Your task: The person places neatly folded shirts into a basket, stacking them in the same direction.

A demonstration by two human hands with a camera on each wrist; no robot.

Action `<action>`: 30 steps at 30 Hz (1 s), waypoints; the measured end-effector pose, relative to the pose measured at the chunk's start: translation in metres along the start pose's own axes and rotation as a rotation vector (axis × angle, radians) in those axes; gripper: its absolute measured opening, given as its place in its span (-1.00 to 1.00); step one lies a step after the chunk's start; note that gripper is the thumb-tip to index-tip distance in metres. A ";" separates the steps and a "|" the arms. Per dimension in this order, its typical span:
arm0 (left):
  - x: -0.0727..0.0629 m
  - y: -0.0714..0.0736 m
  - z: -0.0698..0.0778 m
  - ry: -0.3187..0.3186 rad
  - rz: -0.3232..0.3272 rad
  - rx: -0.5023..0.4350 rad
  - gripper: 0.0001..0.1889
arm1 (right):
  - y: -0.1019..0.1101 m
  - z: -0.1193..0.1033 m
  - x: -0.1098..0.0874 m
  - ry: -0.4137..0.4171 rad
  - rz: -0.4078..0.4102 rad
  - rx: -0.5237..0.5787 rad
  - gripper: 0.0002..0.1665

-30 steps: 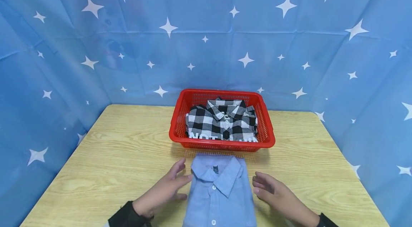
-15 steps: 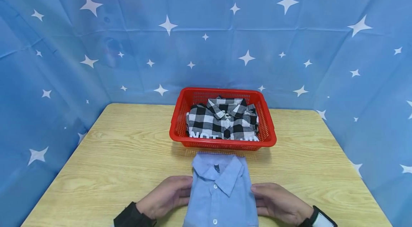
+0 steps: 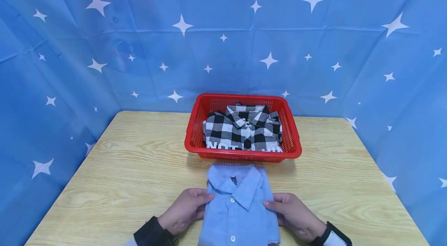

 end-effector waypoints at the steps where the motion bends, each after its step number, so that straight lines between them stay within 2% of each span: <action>1: -0.001 -0.001 0.001 -0.001 0.002 0.003 -0.71 | 0.000 -0.001 -0.001 0.003 0.007 -0.010 -0.42; 5: -0.008 -0.006 0.010 -0.003 0.011 0.042 -0.68 | 0.002 -0.008 -0.008 0.017 0.050 -0.101 -0.45; 8: -0.017 -0.011 0.023 -0.031 0.016 0.104 -0.65 | 0.004 -0.017 -0.018 0.039 0.070 -0.147 -0.43; 15: -0.043 -0.038 0.066 -0.133 -0.043 0.190 -0.59 | 0.007 -0.050 -0.051 0.129 0.037 -0.135 -0.40; 18: -0.048 -0.047 0.089 -0.166 -0.042 0.200 -0.54 | 0.015 -0.072 -0.060 0.163 0.061 -0.154 -0.38; 21: -0.041 -0.053 0.116 -0.221 -0.018 0.194 -0.56 | 0.026 -0.098 -0.064 0.187 0.128 -0.180 -0.34; 25: -0.022 -0.061 0.152 -0.299 -0.011 0.166 -0.61 | 0.043 -0.136 -0.059 0.238 0.234 -0.210 -0.29; 27: -0.011 -0.066 0.169 -0.316 -0.033 0.136 -0.58 | 0.050 -0.155 -0.052 0.272 0.274 -0.215 -0.30; 30: 0.006 -0.076 0.190 -0.324 -0.098 0.080 -0.43 | 0.063 -0.178 -0.035 0.309 0.309 -0.216 -0.34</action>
Point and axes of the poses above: each hand's wrist, its own x-axis towards the middle knuckle, its own y-axis out of the back of the hand, z = x × y, the point moved 9 cm from there along x, towards the middle knuckle, and after that the axes turned 8 degrees about -x, right-handed, at the moved point
